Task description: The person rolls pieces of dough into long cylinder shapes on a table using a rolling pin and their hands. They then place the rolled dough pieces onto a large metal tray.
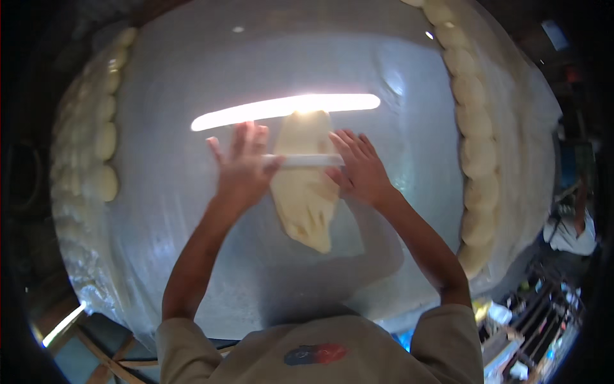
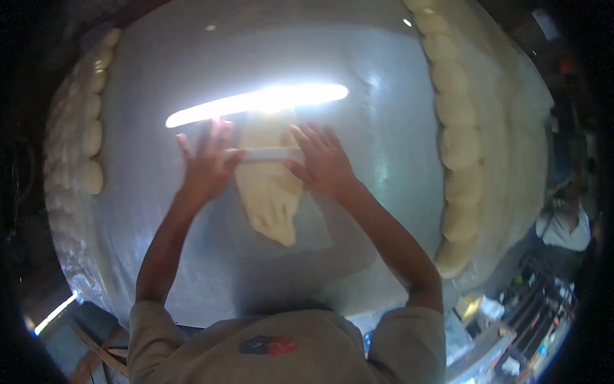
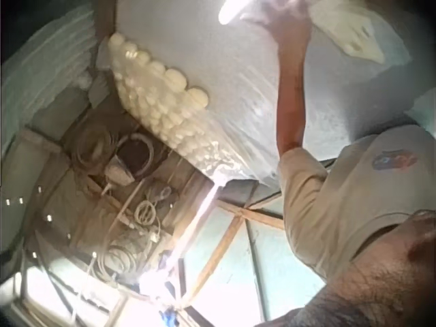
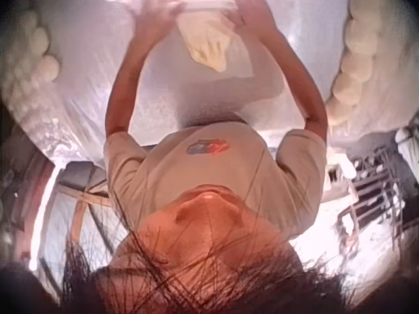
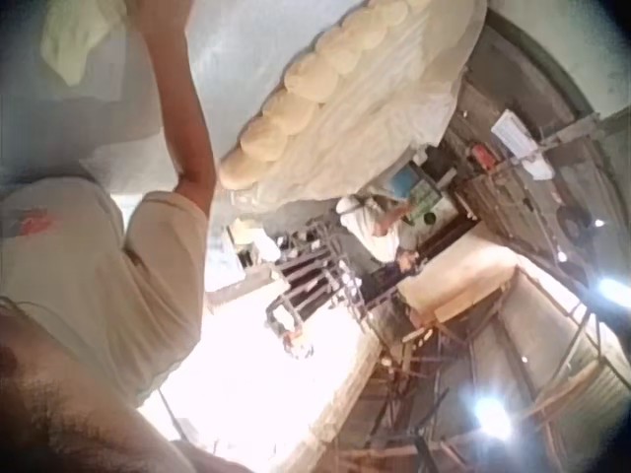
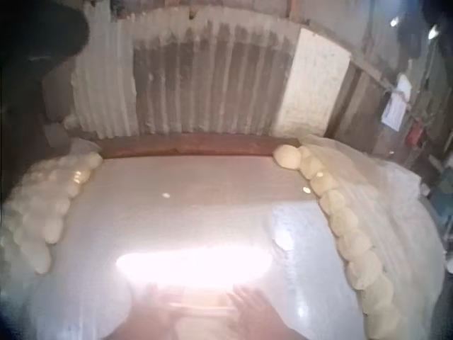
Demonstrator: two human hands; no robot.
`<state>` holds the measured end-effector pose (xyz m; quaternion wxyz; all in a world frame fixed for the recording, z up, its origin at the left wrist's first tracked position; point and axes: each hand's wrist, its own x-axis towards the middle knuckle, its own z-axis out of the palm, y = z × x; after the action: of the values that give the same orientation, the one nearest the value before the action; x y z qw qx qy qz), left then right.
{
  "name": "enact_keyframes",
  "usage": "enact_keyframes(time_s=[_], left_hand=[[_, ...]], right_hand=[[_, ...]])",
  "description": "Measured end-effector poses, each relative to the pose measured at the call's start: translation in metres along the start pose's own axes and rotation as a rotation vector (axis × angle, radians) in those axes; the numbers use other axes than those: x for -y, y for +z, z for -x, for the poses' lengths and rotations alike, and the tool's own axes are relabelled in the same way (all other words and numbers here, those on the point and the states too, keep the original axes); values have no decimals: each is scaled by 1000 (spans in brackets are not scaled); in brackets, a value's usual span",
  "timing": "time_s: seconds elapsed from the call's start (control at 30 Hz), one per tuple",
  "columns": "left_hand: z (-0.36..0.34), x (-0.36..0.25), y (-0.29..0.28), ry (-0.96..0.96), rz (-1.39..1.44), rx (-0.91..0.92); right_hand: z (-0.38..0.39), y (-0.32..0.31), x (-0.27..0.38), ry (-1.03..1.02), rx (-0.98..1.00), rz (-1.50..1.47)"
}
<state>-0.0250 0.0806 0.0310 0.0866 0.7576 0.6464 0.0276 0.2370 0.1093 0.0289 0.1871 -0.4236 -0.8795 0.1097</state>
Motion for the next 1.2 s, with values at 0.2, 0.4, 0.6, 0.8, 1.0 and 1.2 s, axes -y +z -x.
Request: enact_keyframes(time_s=[0.2,0.4,0.6,0.8,1.0,1.2], left_hand=[[60,-23,-32,-221,234,-95],[124,-4,24,-346,533,-363],[94,-19,7,-258,344,-390],[11,-23,14,-192,-73,-262],[44,-43,-1,-265,-142,75],[11,-36,-14,-324,-174,17]], right_hand=[[-11,-162,63,17,-390,-814],[36,-173,51,181,-700,-900],[48,-19,38,489,-213,-311],[24,23,43,336,-107,85],[54,28,50,269,-79,63],[-4,-8,51,410,6,-22]])
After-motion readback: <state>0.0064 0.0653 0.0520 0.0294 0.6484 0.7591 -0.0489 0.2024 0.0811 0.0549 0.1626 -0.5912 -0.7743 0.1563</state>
